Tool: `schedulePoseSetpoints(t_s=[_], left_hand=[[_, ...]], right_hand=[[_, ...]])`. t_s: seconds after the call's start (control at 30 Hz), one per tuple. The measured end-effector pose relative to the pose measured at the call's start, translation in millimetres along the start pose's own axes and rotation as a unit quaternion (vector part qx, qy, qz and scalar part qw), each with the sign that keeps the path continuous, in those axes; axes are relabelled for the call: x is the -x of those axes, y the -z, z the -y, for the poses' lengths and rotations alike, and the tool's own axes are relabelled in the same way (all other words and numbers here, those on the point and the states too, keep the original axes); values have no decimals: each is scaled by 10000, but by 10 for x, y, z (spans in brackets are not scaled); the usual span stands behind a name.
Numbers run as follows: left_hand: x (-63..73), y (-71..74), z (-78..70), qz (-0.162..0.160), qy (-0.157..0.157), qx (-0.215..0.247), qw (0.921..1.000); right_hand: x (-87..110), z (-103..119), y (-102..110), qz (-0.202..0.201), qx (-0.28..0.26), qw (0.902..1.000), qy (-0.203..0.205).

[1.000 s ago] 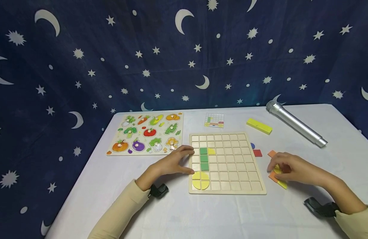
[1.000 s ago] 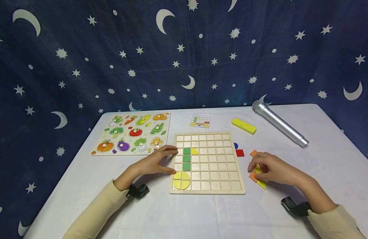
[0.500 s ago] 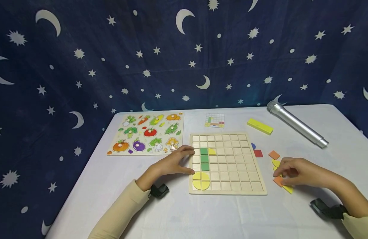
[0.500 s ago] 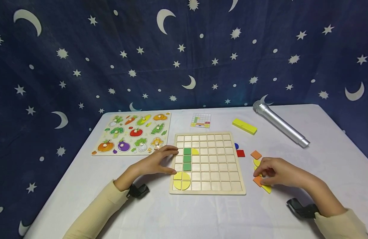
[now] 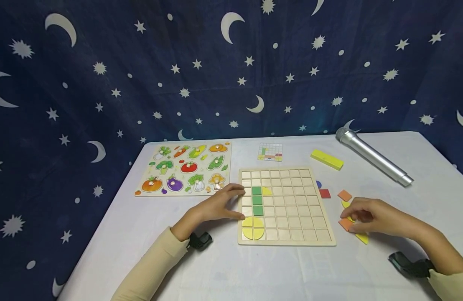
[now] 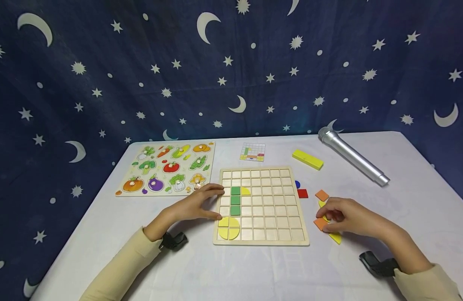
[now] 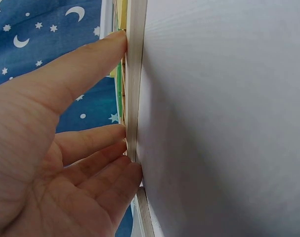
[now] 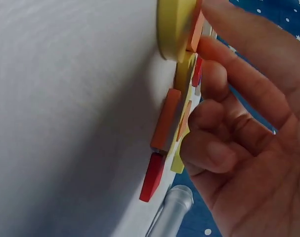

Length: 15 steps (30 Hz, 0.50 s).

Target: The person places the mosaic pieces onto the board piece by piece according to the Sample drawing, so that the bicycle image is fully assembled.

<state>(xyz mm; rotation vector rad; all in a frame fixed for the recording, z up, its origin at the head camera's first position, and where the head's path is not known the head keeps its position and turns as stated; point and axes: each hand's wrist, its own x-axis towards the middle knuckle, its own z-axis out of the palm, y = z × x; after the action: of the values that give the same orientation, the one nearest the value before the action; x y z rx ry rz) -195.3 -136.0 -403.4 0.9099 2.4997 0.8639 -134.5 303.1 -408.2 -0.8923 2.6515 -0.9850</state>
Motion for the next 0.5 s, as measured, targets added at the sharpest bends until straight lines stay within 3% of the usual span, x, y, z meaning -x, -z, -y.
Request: schedulePoseSetpoints(t_s=[0.27,0.5], left_hand=[[-6,-5,12,6,-24,-9,10000],[-11,-2,3,-11,-52,-46,10000]], right_hand=[[-8,-8,-18,-109,79,9997,211],[-60,57,-31,18,338,9993,-127]])
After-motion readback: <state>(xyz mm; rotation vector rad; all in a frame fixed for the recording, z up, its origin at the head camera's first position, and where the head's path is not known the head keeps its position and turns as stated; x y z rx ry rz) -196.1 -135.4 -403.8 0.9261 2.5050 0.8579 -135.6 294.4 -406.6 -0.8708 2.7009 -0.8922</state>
